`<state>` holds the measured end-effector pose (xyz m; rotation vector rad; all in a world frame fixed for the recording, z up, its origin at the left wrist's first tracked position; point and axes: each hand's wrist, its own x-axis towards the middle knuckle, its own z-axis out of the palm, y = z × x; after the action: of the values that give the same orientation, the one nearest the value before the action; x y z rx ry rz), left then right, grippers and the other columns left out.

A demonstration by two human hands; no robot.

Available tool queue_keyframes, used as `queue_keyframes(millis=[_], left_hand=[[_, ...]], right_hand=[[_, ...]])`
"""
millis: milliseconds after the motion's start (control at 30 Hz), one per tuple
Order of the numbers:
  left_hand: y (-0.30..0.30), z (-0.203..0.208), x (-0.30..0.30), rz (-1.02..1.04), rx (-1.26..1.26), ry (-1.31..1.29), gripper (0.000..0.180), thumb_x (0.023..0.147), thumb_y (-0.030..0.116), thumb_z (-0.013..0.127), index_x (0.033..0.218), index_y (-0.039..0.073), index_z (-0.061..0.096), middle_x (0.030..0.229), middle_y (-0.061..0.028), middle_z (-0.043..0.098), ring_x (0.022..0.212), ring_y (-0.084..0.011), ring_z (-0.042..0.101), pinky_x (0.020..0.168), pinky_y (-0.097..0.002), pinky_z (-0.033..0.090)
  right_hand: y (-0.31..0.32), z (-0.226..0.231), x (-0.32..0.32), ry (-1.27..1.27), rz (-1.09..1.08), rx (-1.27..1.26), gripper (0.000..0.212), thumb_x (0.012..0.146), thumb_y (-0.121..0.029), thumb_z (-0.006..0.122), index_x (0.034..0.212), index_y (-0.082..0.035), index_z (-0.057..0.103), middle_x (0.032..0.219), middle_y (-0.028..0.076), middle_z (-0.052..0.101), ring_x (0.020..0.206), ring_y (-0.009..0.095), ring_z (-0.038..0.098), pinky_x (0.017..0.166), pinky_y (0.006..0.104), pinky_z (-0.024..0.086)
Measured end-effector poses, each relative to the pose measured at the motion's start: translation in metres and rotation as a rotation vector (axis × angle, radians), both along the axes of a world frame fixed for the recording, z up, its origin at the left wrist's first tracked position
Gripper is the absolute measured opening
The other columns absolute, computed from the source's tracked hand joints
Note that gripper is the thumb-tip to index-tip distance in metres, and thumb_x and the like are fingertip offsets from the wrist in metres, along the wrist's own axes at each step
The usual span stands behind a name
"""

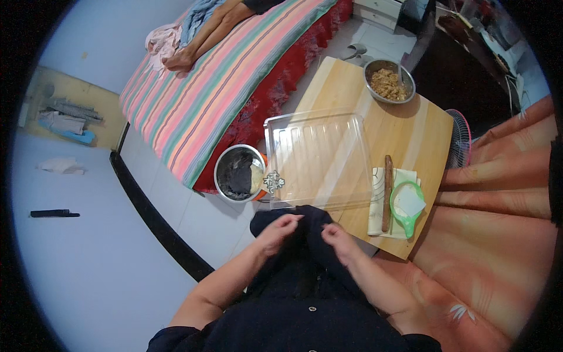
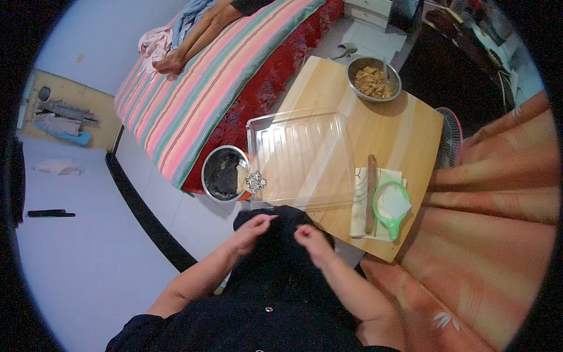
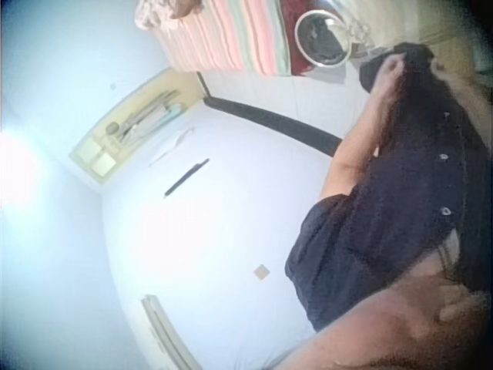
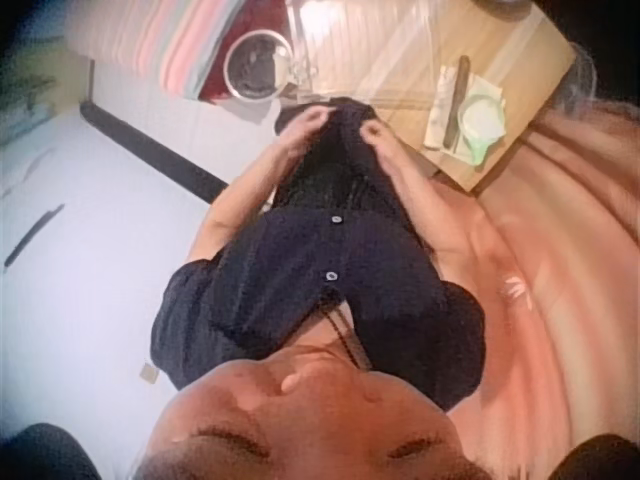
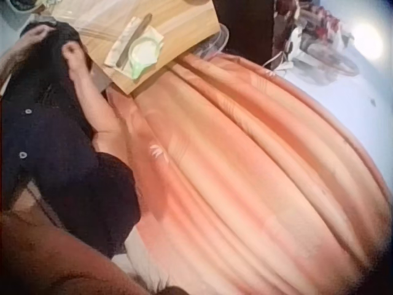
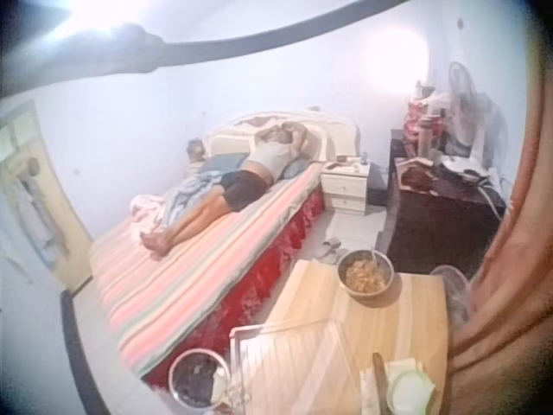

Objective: The person moves a small table and places it on a stool. They then transfer two bowls of food from a dresser onto the table, cover one bowl with a plastic lid, and arrange a rolling pin and a mat on the table.

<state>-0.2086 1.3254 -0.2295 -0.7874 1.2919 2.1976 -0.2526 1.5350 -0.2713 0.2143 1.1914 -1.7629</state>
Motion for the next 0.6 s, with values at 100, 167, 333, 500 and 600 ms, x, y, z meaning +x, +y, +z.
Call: queue_keyframes(millis=[100,167,333,500,600], left_hand=[[0.043,-0.009,-0.002,-0.227,0.114,0.199,0.015,0.087,0.022,0.05,0.096,0.011,0.054,0.128,-0.0051,0.039,0.114,-0.0139,0.037,0.097,-0.0313,0.027],[0.049,-0.015,0.001,-0.314,0.123,0.171,0.027,0.088,0.023,0.048,0.11,0.008,0.049,0.129,-0.0056,0.036,0.115,-0.0154,0.036,0.098,-0.0305,0.025],[0.051,-0.026,0.002,-0.612,0.094,0.112,0.045,0.088,0.025,0.047,0.126,0.002,0.036,0.125,-0.0086,0.041,0.113,-0.0153,0.038,0.098,-0.0274,0.027],[0.048,-0.014,-0.014,-0.836,-0.154,0.203,0.037,0.088,0.022,0.048,0.117,0.0,0.042,0.11,-0.0043,0.05,0.101,-0.0119,0.045,0.089,-0.0261,0.034],[0.052,-0.008,-0.009,-0.544,0.155,0.103,0.029,0.086,0.016,0.052,0.111,0.003,0.045,0.102,-0.0025,0.05,0.097,-0.0101,0.045,0.086,-0.0255,0.036]], right_hand=[[-0.002,0.051,0.021,-0.14,0.071,0.026,0.005,0.082,-0.012,0.056,0.084,-0.008,0.054,0.081,-0.003,0.049,0.078,0.007,0.043,0.076,0.0218,0.035],[0.017,0.043,0.017,-0.194,0.021,-0.014,0.012,0.081,-0.017,0.059,0.087,-0.006,0.058,0.082,-0.003,0.054,0.078,0.007,0.048,0.071,0.0209,0.038],[0.037,0.028,0.014,-0.062,0.179,0.08,0.017,0.079,-0.018,0.062,0.084,-0.003,0.062,0.08,-0.001,0.056,0.076,0.007,0.05,0.068,0.0223,0.041],[0.047,0.022,0.013,0.444,0.284,0.161,0.041,0.074,-0.019,0.066,0.106,0.0,0.049,0.109,0.011,0.047,0.101,0.018,0.046,0.088,0.0292,0.035],[0.057,0.004,0.018,0.517,0.504,0.066,0.08,0.07,-0.025,0.07,0.128,-0.005,0.019,0.124,0.014,0.032,0.115,0.023,0.034,0.097,0.0318,0.027]])
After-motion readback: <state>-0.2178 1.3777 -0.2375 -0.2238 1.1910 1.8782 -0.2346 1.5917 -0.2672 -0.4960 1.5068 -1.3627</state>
